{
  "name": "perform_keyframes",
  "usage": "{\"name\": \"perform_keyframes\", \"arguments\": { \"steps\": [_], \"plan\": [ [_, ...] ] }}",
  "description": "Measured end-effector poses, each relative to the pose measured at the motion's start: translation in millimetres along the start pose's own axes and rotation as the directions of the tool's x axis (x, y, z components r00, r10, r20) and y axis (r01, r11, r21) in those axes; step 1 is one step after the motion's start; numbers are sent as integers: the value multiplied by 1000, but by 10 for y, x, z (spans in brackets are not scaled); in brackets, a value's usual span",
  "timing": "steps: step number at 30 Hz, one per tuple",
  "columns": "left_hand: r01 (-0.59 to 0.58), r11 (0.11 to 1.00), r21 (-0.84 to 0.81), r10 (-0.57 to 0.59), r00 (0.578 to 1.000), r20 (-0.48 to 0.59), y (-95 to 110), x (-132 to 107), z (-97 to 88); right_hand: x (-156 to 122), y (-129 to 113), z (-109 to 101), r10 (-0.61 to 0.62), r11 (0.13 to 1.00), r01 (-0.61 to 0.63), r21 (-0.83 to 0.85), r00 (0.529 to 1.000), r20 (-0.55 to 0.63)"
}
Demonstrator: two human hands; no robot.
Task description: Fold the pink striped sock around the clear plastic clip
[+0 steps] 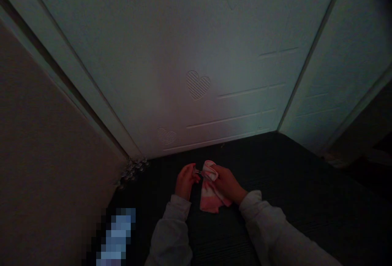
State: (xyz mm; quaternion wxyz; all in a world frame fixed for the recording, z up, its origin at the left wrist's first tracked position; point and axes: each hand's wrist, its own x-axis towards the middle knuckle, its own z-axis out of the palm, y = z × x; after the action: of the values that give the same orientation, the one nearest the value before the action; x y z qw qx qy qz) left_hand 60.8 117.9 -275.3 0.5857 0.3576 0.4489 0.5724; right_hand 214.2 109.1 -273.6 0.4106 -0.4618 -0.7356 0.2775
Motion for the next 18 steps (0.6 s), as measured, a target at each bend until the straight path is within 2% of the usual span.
{"name": "perform_keyframes", "arguments": {
  "steps": [4,9,14,18],
  "plan": [
    [-15,988,156,9,999,39,-37,20,-21,-2,-19,-34,-21,998,22,-64,1000,18],
    [-1,999,54,-3,997,79,-5,9,-23,15,0,-39,-128,978,120,-172,991,-42],
    [33,999,19,-34,995,96,23,-17,-4,22,40,-28,-195,975,179,-129,973,-121],
    [30,999,18,-32,994,102,30,-19,1,0,36,-21,-197,976,190,-103,978,-65]
  ]
}}
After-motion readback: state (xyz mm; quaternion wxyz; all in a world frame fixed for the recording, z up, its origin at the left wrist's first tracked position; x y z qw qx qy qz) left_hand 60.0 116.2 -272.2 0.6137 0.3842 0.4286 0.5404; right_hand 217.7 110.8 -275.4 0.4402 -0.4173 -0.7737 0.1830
